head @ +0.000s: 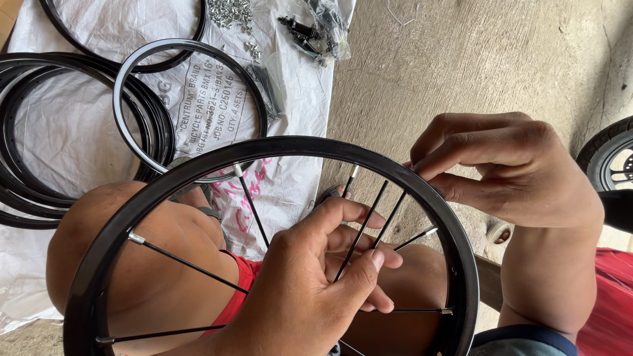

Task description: The person assembles a bicycle wheel by inserting spokes into the hub and rim, then secures them with nipples. They continue adding spokes and tightening them by hand, rotating the wheel to access different sections.

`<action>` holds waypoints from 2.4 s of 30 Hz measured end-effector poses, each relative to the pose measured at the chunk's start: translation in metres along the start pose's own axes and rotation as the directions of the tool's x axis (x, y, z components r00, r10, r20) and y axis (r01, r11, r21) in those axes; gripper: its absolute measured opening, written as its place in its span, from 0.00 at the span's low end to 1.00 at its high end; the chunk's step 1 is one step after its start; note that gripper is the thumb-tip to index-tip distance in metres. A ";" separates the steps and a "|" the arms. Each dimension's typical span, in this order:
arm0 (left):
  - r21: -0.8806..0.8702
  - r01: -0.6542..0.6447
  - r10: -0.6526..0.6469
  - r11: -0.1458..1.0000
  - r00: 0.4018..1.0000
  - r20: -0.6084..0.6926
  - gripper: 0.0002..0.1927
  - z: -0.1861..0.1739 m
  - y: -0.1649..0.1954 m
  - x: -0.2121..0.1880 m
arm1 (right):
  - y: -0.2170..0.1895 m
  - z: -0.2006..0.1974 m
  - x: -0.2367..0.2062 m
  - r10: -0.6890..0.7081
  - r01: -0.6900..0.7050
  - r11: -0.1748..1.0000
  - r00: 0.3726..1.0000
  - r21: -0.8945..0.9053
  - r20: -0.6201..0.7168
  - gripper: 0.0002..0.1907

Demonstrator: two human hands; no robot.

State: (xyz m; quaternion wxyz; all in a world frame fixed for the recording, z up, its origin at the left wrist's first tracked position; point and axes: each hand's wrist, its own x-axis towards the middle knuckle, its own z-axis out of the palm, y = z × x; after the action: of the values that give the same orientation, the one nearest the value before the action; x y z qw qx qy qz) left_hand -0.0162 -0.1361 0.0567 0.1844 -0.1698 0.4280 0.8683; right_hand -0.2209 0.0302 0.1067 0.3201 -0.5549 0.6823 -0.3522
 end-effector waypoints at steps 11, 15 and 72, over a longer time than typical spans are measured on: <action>-0.028 -0.057 0.057 0.998 0.998 0.005 0.14 -0.001 -0.004 -0.001 | 0.021 -0.002 0.000 -0.056 0.038 0.957 0.997 0.287 0.054 0.06; -0.013 -0.066 0.066 0.998 0.998 0.002 0.13 -0.001 -0.004 -0.001 | 0.025 0.000 -0.004 -0.081 0.061 0.942 0.996 0.329 0.047 0.07; 0.291 -0.113 0.161 0.950 0.976 -0.145 0.12 0.009 0.019 0.007 | 0.015 0.021 -0.002 0.021 -0.005 0.975 0.997 0.224 -0.070 0.07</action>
State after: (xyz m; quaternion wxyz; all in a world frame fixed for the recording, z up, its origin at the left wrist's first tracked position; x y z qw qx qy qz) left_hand -0.0325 -0.1383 0.0714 0.1091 -0.1840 0.5715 0.7922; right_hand -0.2114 0.0318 0.0831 0.3579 -0.4976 0.6532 -0.4445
